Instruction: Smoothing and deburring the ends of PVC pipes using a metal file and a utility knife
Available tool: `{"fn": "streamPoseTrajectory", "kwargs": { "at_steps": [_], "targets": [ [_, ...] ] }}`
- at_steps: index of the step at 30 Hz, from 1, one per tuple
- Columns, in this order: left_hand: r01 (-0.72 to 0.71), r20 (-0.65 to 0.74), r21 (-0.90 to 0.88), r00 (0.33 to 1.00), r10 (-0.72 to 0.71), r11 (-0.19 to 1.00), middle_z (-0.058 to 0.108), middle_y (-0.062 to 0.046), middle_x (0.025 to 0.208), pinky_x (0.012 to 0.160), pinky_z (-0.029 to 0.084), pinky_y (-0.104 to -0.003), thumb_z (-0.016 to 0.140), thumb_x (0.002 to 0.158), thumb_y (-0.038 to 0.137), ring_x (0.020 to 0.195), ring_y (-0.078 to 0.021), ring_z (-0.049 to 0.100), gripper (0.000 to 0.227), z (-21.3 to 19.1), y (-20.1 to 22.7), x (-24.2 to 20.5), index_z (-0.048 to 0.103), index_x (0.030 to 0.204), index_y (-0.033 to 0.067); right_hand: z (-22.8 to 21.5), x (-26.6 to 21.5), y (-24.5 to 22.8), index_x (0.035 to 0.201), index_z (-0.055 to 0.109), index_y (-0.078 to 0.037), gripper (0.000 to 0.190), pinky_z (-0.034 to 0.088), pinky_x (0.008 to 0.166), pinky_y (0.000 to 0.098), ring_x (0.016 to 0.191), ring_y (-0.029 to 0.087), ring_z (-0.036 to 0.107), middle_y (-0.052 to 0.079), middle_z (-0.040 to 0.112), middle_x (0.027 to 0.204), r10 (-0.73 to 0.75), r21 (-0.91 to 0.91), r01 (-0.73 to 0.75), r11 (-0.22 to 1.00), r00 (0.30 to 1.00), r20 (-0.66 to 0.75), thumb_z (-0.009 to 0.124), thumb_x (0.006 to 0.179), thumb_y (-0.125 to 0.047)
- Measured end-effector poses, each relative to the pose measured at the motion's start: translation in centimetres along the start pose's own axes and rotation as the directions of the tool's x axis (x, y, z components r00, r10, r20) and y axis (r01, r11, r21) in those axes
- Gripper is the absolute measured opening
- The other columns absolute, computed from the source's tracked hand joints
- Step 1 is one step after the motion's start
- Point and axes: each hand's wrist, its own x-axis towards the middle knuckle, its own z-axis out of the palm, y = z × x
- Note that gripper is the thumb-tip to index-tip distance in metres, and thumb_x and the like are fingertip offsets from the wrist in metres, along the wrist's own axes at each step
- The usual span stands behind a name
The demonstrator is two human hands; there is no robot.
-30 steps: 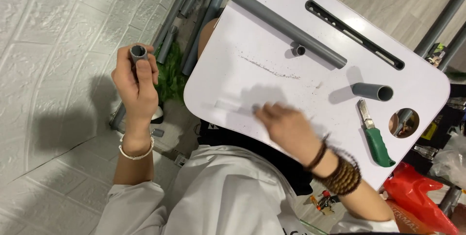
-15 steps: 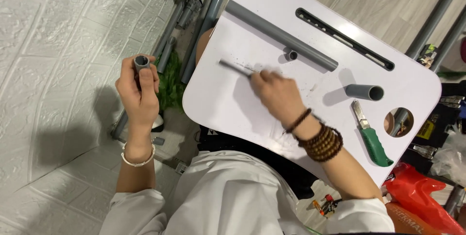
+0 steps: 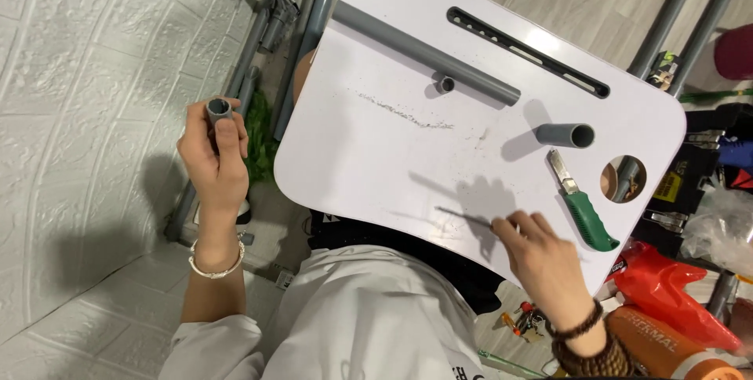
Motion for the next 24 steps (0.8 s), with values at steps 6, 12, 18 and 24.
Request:
{"fn": "streamPoseTrajectory", "kwargs": {
  "at_steps": [6,12,18,24],
  "targets": [
    [-0.022,0.033,0.000,0.999,0.022,1.000,0.053,-0.005,0.074,0.058,0.044,-0.028,0.039,0.118,0.042,0.059,-0.0131,0.048,0.047,1.2,0.0,0.2,0.056,0.117,-0.0014,3.7,-1.7,-2.6,0.115,0.062,-0.016,0.039,0.053,0.037,0.0323,0.083,0.021,0.061,0.001,0.065,0.100,-0.015,-0.168,0.018,0.986,1.000,0.024,0.063,0.084,0.008],
    [-0.115,0.015,-0.055,0.993,0.116,0.992,0.055,-0.009,0.072,0.053,0.046,-0.034,0.037,0.122,0.031,0.052,-0.0143,0.050,0.039,1.4,-2.3,-0.2,0.059,0.119,-0.0015,0.6,5.1,-1.3,0.103,0.068,-0.030,0.017,0.062,0.060,0.0320,0.090,0.017,0.072,-0.006,0.067,0.092,0.100,-0.271,-0.114,0.956,0.993,-0.065,0.059,0.098,-0.016],
    [-0.106,0.013,-0.039,0.994,0.106,0.994,0.056,-0.009,0.072,0.051,0.045,-0.034,0.037,0.121,0.029,0.051,-0.0137,0.050,0.037,1.0,-2.5,-0.7,0.060,0.119,-0.0008,-0.4,10.3,1.8,0.101,0.070,-0.022,0.012,0.061,0.059,0.0313,0.087,0.019,0.075,-0.002,0.070,0.091,0.141,-0.272,-0.199,0.941,0.965,-0.220,0.062,0.108,-0.017],
    [-0.084,0.004,-0.033,0.996,0.085,0.996,0.055,-0.010,0.072,0.051,0.045,-0.034,0.037,0.122,0.028,0.051,-0.0141,0.050,0.037,0.4,-3.2,-0.6,0.060,0.119,-0.0011,1.5,6.8,0.1,0.108,0.066,-0.025,0.019,0.064,0.060,0.0391,0.093,0.023,0.073,-0.001,0.070,0.100,0.078,-0.198,-0.092,0.976,0.994,-0.081,0.056,0.098,-0.013]
  ]
}}
